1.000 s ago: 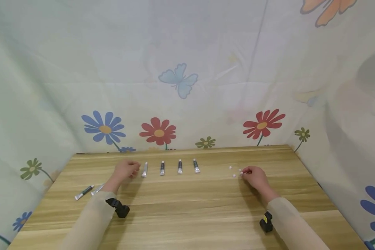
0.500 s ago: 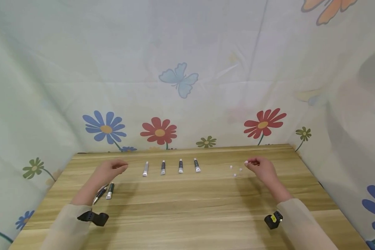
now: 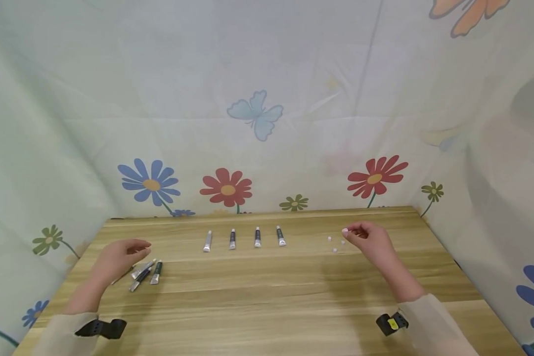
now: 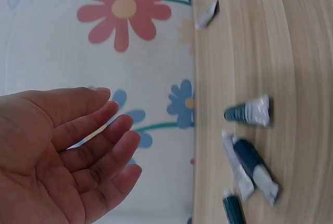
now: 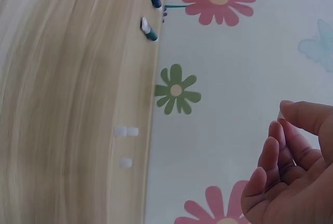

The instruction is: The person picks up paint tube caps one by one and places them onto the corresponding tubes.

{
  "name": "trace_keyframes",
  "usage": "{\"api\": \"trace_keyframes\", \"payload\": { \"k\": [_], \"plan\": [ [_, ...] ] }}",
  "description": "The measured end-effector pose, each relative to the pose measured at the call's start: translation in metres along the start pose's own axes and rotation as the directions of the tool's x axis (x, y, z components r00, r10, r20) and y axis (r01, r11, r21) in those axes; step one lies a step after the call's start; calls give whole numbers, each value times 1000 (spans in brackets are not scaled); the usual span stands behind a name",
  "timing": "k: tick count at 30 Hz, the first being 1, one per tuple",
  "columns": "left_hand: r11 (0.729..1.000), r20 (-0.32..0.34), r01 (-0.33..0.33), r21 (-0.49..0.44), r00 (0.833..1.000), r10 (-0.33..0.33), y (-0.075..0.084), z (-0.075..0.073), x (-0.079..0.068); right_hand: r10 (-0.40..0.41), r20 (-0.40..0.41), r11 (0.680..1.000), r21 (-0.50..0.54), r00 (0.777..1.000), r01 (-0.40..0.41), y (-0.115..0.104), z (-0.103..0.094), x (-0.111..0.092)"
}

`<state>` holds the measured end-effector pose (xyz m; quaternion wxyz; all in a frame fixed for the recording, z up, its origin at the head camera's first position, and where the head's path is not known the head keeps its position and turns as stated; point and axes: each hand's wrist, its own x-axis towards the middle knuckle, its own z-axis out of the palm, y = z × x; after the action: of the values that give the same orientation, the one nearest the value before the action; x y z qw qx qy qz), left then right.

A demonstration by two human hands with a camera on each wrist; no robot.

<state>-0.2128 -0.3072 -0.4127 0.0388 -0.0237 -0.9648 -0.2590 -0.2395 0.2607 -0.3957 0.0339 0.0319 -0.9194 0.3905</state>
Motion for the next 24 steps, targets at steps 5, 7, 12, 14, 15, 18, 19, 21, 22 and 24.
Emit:
{"api": "trace_keyframes", "payload": {
  "k": [5,7,12,14,15,18,19,21,22,24],
  "plan": [
    [999,-20,16,47,1000,-15,-24,-6,-8,-11,-3,1000,11,1000,11,-10,3,-6],
    [997,-18,25,68,1000,-23,-34,-7,-9,-13,-6,1000,25,1000,13,-15,5,-9],
    [994,-5,57,91,998,-57,-58,-6,-11,-43,-12,998,34,999,43,-29,9,-15],
    [994,2,65,89,998,-65,-65,-5,-12,-54,-10,998,30,998,54,-34,11,-18],
    [994,5,67,91,998,-68,-69,-4,-12,-60,-9,998,33,998,60,-37,12,-19],
    [991,25,89,96,995,-92,-78,-2,-11,-71,-9,997,44,997,71,-44,14,-22],
    [990,32,102,97,994,-106,-80,-1,-11,-74,-8,996,48,997,74,-47,14,-22],
    [987,45,130,99,990,-135,-86,2,-9,-81,-8,995,60,997,82,-51,16,-24],
    [985,53,144,96,987,-149,-88,3,-9,-81,-6,995,65,997,81,-52,16,-24],
    [982,61,165,88,983,-171,-92,6,-7,-80,-1,994,77,997,80,-55,18,-24]
  ]
}}
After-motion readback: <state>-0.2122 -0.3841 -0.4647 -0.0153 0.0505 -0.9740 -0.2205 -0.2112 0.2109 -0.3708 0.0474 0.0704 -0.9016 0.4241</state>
